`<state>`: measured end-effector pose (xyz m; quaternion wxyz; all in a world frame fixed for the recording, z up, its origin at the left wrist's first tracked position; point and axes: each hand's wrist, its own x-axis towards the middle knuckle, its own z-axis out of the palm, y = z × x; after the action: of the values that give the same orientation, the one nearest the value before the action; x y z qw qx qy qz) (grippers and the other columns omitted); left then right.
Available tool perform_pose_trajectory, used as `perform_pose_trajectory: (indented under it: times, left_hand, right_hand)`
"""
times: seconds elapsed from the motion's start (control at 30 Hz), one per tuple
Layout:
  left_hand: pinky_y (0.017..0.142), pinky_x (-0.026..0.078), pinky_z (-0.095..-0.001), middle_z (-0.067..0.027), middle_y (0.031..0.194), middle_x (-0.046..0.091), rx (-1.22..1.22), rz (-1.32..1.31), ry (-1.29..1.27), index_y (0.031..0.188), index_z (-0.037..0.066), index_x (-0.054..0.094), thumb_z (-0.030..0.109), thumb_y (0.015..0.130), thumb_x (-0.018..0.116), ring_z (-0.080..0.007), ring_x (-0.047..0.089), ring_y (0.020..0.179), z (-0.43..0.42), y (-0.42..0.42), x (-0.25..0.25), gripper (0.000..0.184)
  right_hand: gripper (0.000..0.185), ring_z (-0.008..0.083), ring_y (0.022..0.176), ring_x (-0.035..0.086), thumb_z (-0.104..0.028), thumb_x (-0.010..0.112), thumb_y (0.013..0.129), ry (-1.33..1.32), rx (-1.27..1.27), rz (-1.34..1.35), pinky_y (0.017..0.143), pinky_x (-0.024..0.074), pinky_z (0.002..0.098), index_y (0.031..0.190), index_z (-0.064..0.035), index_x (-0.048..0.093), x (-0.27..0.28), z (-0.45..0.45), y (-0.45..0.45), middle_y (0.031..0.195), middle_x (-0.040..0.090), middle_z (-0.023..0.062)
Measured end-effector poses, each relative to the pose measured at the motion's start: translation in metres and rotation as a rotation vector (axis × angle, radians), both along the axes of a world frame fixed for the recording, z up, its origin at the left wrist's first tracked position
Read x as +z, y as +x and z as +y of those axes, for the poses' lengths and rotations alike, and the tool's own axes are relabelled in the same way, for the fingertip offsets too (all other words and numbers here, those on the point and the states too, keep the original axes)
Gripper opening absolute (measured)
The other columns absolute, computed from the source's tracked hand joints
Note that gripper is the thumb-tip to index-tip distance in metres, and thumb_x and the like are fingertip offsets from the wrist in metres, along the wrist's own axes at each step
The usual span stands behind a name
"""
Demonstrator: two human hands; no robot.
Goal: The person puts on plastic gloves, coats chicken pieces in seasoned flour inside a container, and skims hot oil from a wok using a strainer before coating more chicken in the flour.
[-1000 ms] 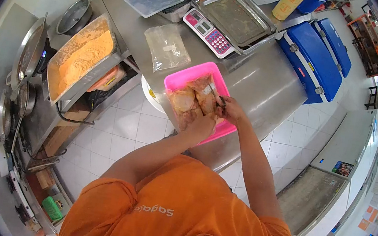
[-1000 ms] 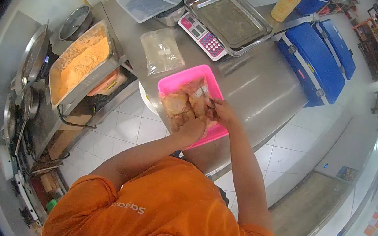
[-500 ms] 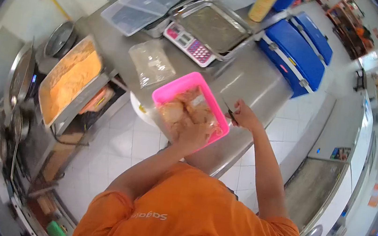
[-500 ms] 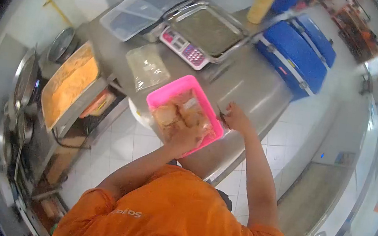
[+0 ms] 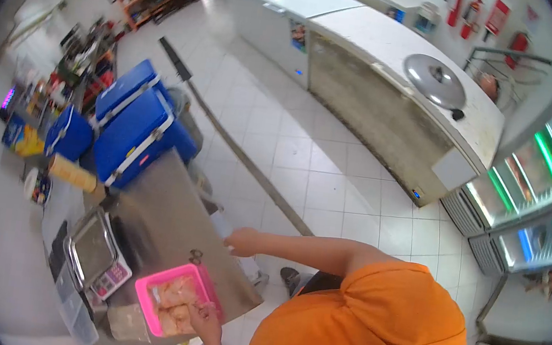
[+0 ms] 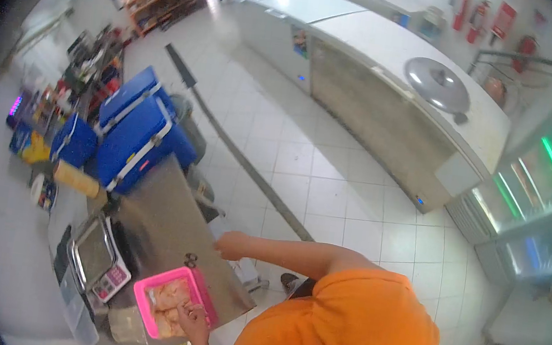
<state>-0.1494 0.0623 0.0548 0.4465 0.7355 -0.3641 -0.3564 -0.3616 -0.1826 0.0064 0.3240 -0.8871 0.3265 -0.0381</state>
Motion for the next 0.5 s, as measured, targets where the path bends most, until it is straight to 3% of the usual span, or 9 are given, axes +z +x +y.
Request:
perform_pose_trajectory:
  times: [0.07,0.17,0.23,0.27,0.3,0.33,0.37,0.47,0.5]
  left_hand:
    - [0.065,0.053,-0.0256,-0.0075,0.097,0.064,-0.126,-0.018,-0.043,0.131,0.004,0.051,-0.001,0.093,0.065,-0.0135,0.064,0.077,-0.012,-0.042,0.023,0.041]
    - [0.069,0.056,-0.0295,-0.0097,0.104,0.067,-0.287,-0.016,0.000,0.134,0.003,0.051,0.002,0.090,0.071,-0.0166,0.065,0.084,-0.027,-0.096,0.018,0.049]
    - [0.080,0.056,-0.0356,-0.0095,0.123,0.065,-0.456,-0.013,-0.010,0.144,0.012,0.041,0.007,0.095,0.069,-0.0214,0.066,0.096,-0.024,-0.073,-0.068,0.057]
    - [0.085,0.057,-0.0387,-0.0094,0.132,0.064,-0.522,-0.006,-0.013,0.149,0.016,0.037,0.010,0.097,0.068,-0.0238,0.066,0.103,-0.025,-0.085,-0.099,0.061]
    - [0.083,0.057,-0.0398,-0.0098,0.128,0.065,-0.514,-0.005,-0.025,0.147,0.016,0.039,0.009,0.096,0.068,-0.0239,0.067,0.099,-0.018,-0.107,-0.101,0.059]
    - [0.080,0.057,-0.0408,-0.0103,0.123,0.066,-0.505,-0.015,-0.036,0.145,0.015,0.042,0.008,0.096,0.068,-0.0239,0.067,0.095,-0.005,-0.123,-0.092,0.056]
    - [0.077,0.057,-0.0419,-0.0107,0.118,0.068,-0.492,-0.021,-0.046,0.143,0.015,0.045,0.007,0.095,0.068,-0.0239,0.067,0.091,0.005,-0.145,-0.087,0.054]
    - [0.078,0.055,-0.0386,-0.0096,0.102,0.069,-0.430,0.070,-0.049,0.132,0.010,0.056,0.010,0.095,0.069,-0.0222,0.065,0.086,0.047,-0.173,-0.142,0.039]
    - [0.072,0.056,-0.0353,-0.0093,0.106,0.069,-0.502,0.194,-0.083,0.142,0.013,0.047,0.023,0.095,0.071,-0.0191,0.067,0.088,0.067,-0.185,-0.148,0.053]
  right_hand:
    - [0.045,0.0421,0.104,0.068,-0.034,0.067,0.091,0.113,-0.162,-0.078,0.093,0.0532,0.0513,0.130,-0.0106,0.066,-0.026,0.019,-0.115,0.109,0.072,0.0209]
    - [0.044,0.0419,0.107,0.067,-0.041,0.069,0.090,0.126,-0.446,0.226,0.094,0.0526,0.0500,0.121,-0.0090,0.066,-0.083,0.074,-0.302,0.112,0.072,0.0204]
    - [0.045,0.0410,0.109,0.066,-0.044,0.069,0.090,0.161,-0.717,0.219,0.095,0.0519,0.0499,0.115,-0.0072,0.069,-0.071,0.153,-0.412,0.116,0.071,0.0211]
    - [0.041,0.0358,0.102,0.070,-0.043,0.067,0.091,0.128,-0.921,0.240,0.088,0.0550,0.0468,0.110,-0.0066,0.072,-0.083,0.194,-0.456,0.107,0.073,0.0202]
    - [0.037,0.0289,0.092,0.073,-0.040,0.067,0.090,0.519,-1.186,0.089,0.079,0.0574,0.0430,0.107,-0.0073,0.073,-0.071,0.238,-0.493,0.099,0.074,0.0171]
    - [0.030,0.0232,0.074,0.072,-0.033,0.068,0.089,0.722,-1.254,0.131,0.069,0.0574,0.0391,0.106,-0.0080,0.073,-0.085,0.283,-0.529,0.091,0.075,0.0140]
    - [0.027,0.0235,0.070,0.070,-0.030,0.069,0.088,0.801,-1.269,0.096,0.067,0.0565,0.0395,0.104,-0.0075,0.072,-0.110,0.346,-0.558,0.092,0.075,0.0146]
    - [0.031,0.0291,0.088,0.068,-0.040,0.059,0.104,1.056,-1.519,0.114,0.070,0.0560,0.0508,0.110,-0.0122,0.070,-0.207,0.530,-0.619,0.094,0.070,0.0089]
    - [0.031,0.0297,0.088,0.068,-0.040,0.059,0.103,1.179,-1.533,0.111,0.071,0.0559,0.0506,0.110,-0.0118,0.070,-0.199,0.573,-0.618,0.094,0.070,0.0096]
